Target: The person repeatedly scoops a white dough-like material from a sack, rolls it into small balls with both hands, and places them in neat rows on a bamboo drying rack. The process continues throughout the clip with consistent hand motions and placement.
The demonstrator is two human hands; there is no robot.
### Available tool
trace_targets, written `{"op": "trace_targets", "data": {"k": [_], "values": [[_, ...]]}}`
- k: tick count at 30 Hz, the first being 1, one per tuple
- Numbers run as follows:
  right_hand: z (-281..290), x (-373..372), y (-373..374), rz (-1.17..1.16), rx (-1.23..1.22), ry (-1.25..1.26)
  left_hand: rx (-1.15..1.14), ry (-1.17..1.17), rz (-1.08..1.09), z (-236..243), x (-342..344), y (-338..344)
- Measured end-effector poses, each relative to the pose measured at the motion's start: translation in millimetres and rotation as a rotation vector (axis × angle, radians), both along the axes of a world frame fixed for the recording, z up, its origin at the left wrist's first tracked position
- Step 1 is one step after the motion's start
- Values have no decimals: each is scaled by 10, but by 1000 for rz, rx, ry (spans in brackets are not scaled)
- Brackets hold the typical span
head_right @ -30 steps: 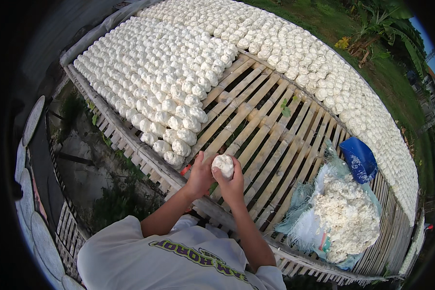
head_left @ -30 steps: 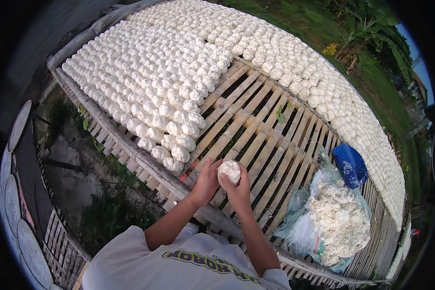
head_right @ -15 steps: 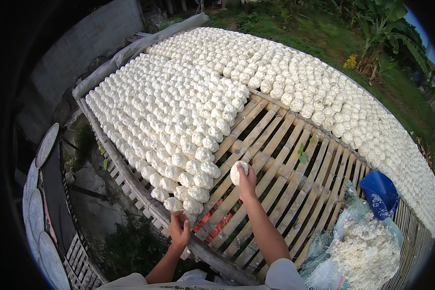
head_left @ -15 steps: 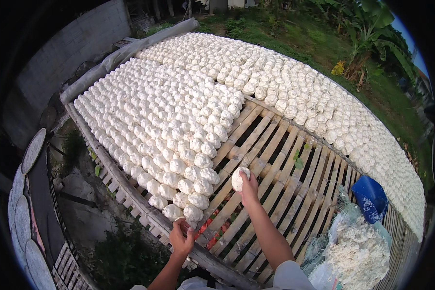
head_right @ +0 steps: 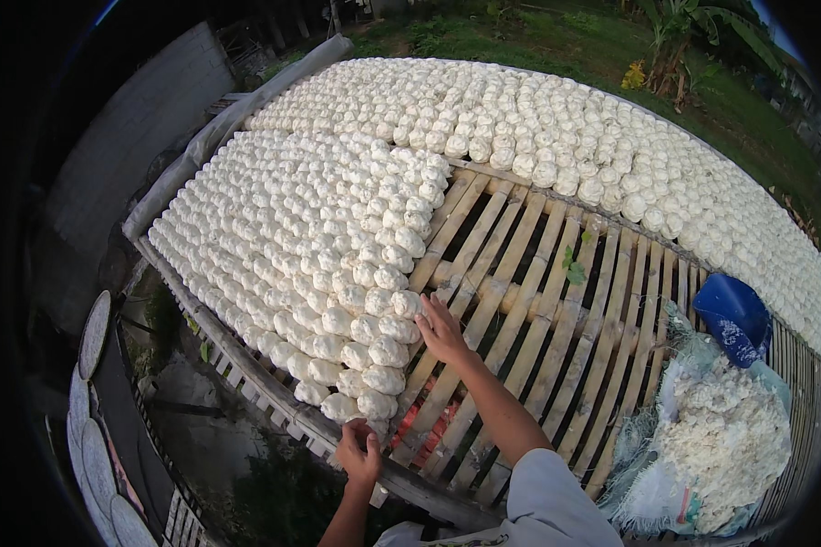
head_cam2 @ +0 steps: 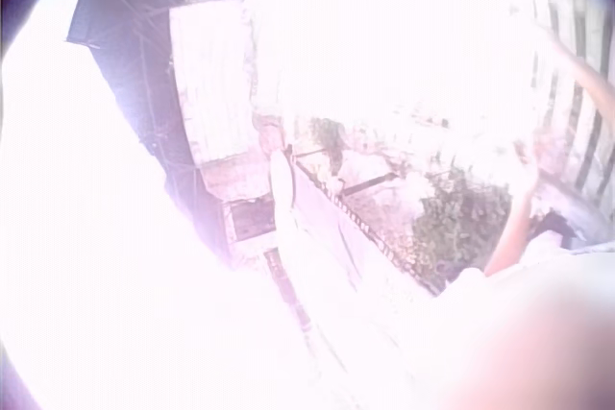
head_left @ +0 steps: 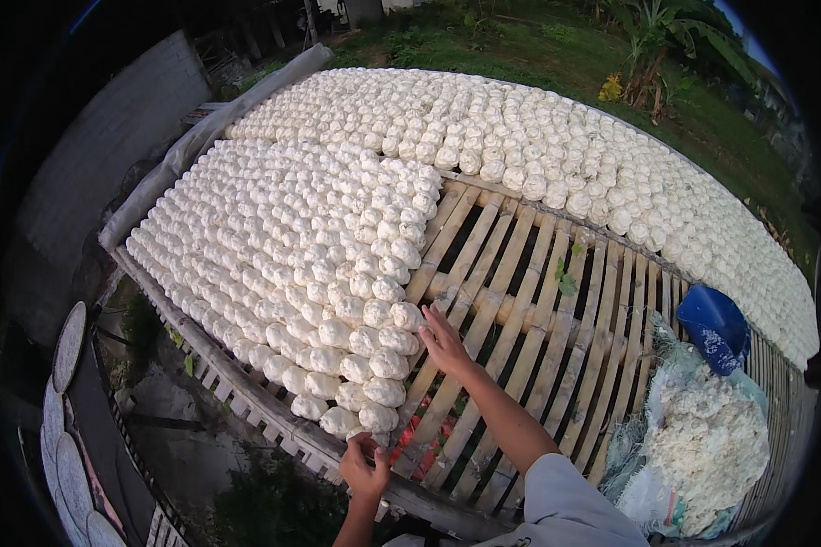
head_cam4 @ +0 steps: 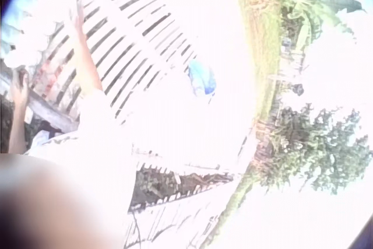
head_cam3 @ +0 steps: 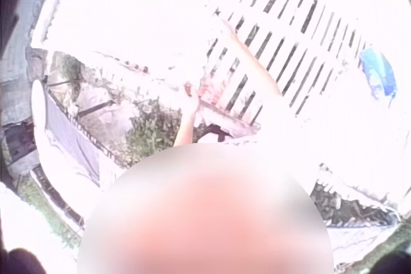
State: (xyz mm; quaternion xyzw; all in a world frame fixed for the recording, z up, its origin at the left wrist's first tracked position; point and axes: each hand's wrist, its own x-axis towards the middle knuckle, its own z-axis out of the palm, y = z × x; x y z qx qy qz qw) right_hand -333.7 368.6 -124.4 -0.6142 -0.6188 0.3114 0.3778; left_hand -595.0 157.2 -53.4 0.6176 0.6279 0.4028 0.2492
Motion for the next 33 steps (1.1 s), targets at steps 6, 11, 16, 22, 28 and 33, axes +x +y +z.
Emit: {"op": "trace_targets", "data": {"k": [6,11,16,22,28,33], "values": [[224,946,-2127,-303,94,350,53,-9,-79,-138,-64,21],[428,1890,-4138,-846,113,261,77,72,-232,-26,95,48],[471,2931,-5371,-1322,161,-124,-164,-124,-633,97,1096,-473],[560,3834,-5513,-1308,130,-430,-873,-167,-1333,-13,3019,-1513],[464,4128,-4813,-930,14,-1041,-563,408,-1415,-270,4140,-2103],[161,4057,-4878,-756,-401,-1176,-295,457,-1532,-467,4252,-2089]]}}
